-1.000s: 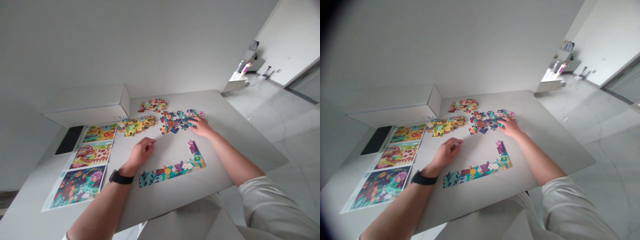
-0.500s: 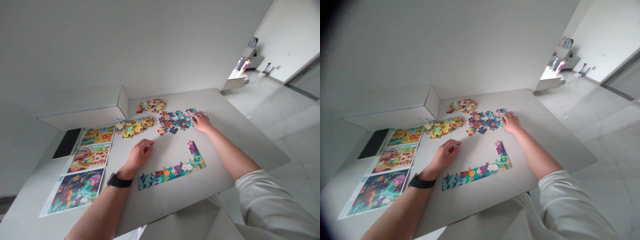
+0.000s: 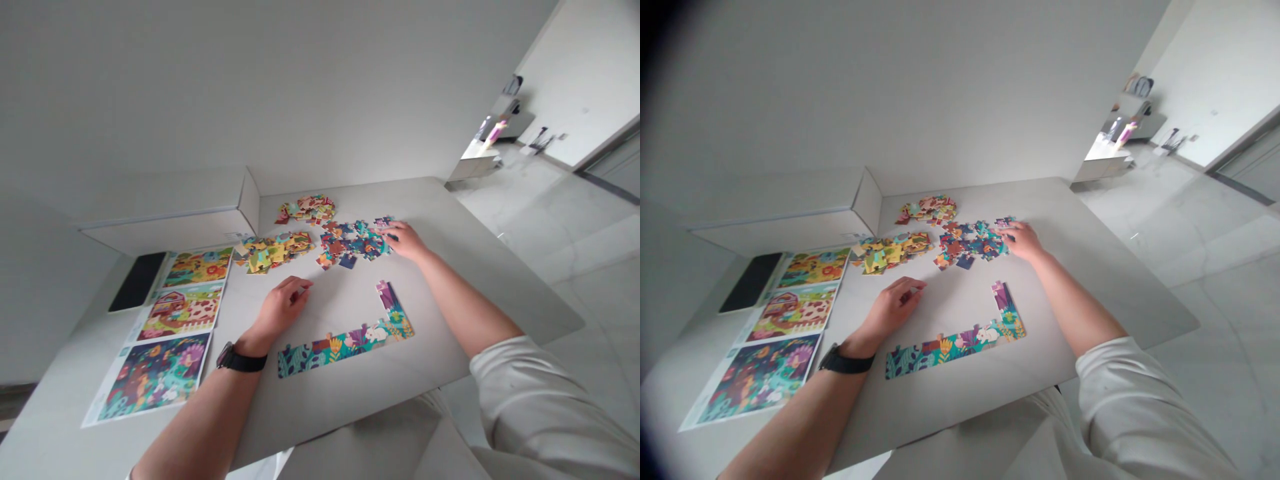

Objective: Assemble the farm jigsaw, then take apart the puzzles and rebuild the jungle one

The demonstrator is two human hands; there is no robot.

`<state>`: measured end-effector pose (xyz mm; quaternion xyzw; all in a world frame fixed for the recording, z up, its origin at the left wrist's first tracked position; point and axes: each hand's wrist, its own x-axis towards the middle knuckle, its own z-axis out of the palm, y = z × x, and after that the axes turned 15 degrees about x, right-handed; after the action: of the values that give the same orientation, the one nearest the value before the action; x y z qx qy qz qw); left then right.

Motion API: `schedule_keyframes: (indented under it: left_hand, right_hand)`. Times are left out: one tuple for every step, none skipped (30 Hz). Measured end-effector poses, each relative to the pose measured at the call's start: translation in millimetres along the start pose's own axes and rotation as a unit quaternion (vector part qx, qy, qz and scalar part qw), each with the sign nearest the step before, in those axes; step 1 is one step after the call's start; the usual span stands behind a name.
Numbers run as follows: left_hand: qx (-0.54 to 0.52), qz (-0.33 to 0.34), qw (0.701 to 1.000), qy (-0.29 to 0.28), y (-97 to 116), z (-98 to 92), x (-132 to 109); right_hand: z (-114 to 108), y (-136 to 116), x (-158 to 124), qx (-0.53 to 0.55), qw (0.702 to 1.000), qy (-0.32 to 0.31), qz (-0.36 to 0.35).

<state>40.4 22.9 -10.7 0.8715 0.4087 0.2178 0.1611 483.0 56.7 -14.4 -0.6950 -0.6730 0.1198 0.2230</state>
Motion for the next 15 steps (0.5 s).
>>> schedule_keyframes:
  left_hand:
    - [0.0,0.0,1.0,0.0,0.2,0.1,0.1]
    - [0.0,-0.001,1.0,0.0,0.2,0.2,0.2]
    - [0.0,-0.001,1.0,0.0,0.1,0.5,0.3]
    - [-0.001,-0.002,1.0,-0.001,-0.2,0.8,0.2]
    - [-0.002,-0.001,1.0,-0.001,-0.6,1.1,0.2]
    - [-0.004,-0.001,1.0,-0.001,-1.1,1.5,0.1]
    - [-0.005,-0.001,1.0,-0.002,-1.7,2.0,0.0]
    - [-0.006,-0.001,1.0,-0.002,-2.2,2.4,-0.1]
    - [-0.007,-0.001,1.0,-0.003,-2.5,2.7,-0.1]
    - [-0.007,-0.001,1.0,-0.004,-2.7,3.0,-0.1]
    - [-0.009,-0.002,1.0,-0.005,-2.7,3.2,0.0]
    - [-0.011,-0.003,1.0,-0.006,-2.5,3.3,0.2]
    - [-0.013,-0.005,1.0,-0.007,-2.2,3.2,0.4]
    - [-0.015,-0.007,1.0,-0.007,-1.7,3.2,0.6]
    - [-0.017,-0.01,1.0,-0.007,-1.3,3.0,0.9]
  right_hand:
    - [-1.5,1.8,3.1,-0.001,1.0,0.006,0.006]
    - [-3.0,3.5,6.1,-0.004,1.0,0.009,0.017]
    - [-4.2,4.9,8.9,-0.011,0.999,0.008,0.03]
    - [-5.2,6.1,11.5,-0.019,0.999,0.004,0.046]
    - [-6.0,6.9,13.7,-0.028,0.998,0.0,0.062]
    - [-6.7,7.6,15.7,-0.038,0.996,-0.001,0.078]
    - [-7.3,8.1,17.3,-0.048,0.995,0.002,0.092]
    - [-7.9,8.5,18.9,-0.058,0.993,0.008,0.103]
    - [-8.7,8.8,20.4,-0.066,0.991,0.016,0.113]
    - [-9.6,9.0,22.0,-0.072,0.99,0.024,0.121]
    - [-10.9,9.2,23.9,-0.076,0.989,0.03,0.127]
    - [-12.3,9.3,26.1,-0.078,0.988,0.034,0.13]
    - [-14.0,9.4,28.8,-0.08,0.988,0.036,0.129]
    - [-15.7,9.4,32.0,-0.082,0.988,0.035,0.124]
    - [-17.5,9.3,35.9,-0.084,0.989,0.032,0.116]
